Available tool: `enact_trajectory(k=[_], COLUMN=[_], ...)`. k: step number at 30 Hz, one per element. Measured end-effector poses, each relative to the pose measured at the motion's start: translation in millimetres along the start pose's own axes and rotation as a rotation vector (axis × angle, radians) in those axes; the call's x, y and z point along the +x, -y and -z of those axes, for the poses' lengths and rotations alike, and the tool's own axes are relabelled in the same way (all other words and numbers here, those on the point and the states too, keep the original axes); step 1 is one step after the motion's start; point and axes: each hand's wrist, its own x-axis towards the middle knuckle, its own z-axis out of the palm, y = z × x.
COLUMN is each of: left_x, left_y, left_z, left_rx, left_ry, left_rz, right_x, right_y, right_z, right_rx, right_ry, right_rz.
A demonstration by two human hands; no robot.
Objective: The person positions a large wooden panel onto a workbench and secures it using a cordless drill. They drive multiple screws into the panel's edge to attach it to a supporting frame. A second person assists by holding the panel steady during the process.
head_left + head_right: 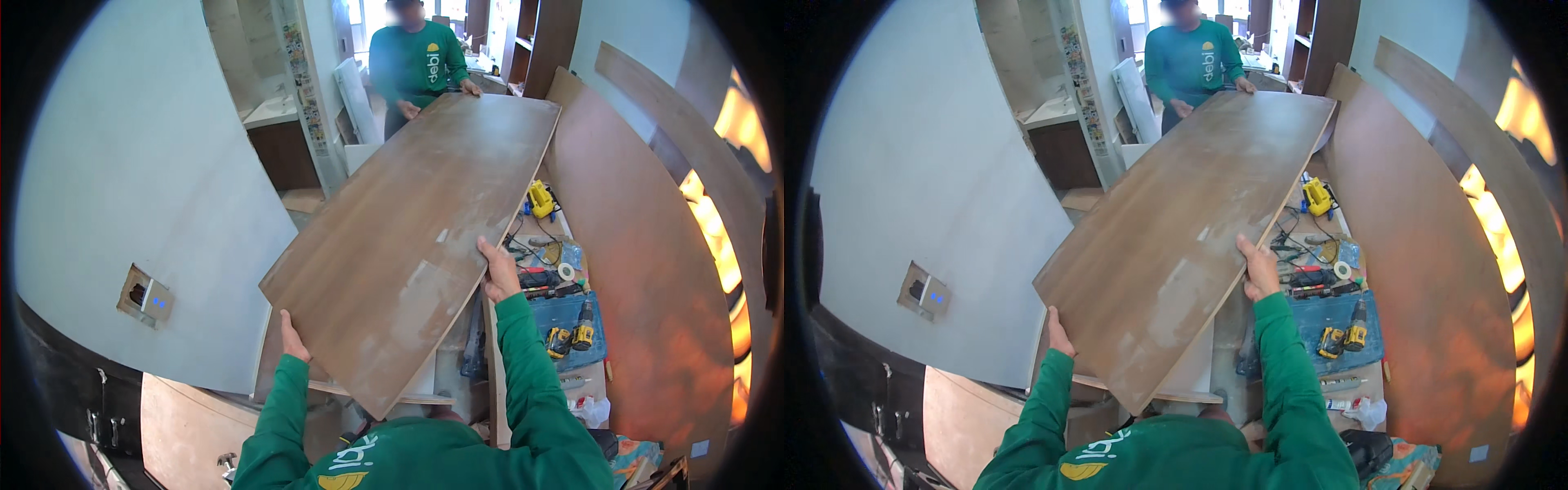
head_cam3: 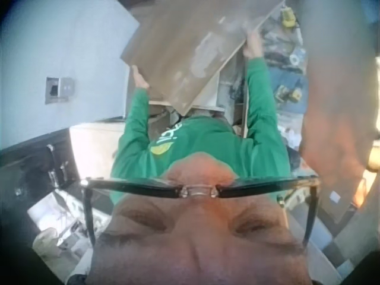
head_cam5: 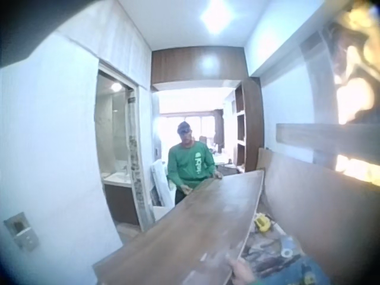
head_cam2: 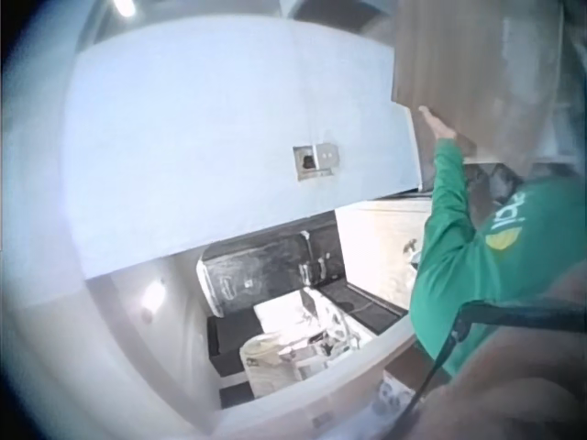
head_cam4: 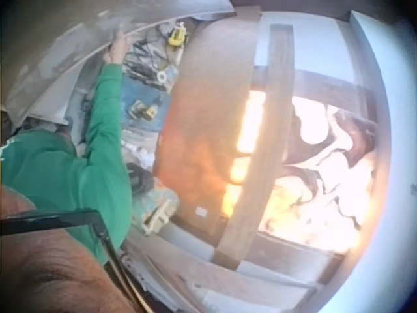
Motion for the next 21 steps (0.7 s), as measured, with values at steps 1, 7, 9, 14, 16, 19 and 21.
enact_trajectory(k=[1,7,9,14,16,19,21], left_x=[4.5,57.9,53.5,47.0,31.6,53.5,80.1], left_y=[-1.4,-43.7,-38.4,-45.3,-20.3,43.4,81.8], left_z=[0.8,42.5,8.5,-16.1,-44.0,45.5,161.1], left_rx=[0.026,0.127,0.072,0.120,0.001,0.174,-0.109], left_ry=[0.001,0.098,0.124,0.057,0.124,0.193,0.551], left_rz=[0.022,-0.058,0.010,-0.105,-0.051,-0.122,0.238], right_x=[-5.4,-7.9,-4.2,-0.5,6.8,19.9,35.3], right_y=[5.1,27.3,28.1,34.1,33.6,18.0,-6.2], right_z=[0.5,-17.0,-10.1,-35.5,-21.3,-38.3,-87.9], right_rx=[-0.022,0.006,-0.034,-0.036,-0.051,-0.026,0.104], right_ry=[0.018,0.246,0.229,0.143,0.074,0.028,0.172], right_rz=[-0.016,-0.280,-0.236,-0.164,-0.139,-0.125,-0.107])
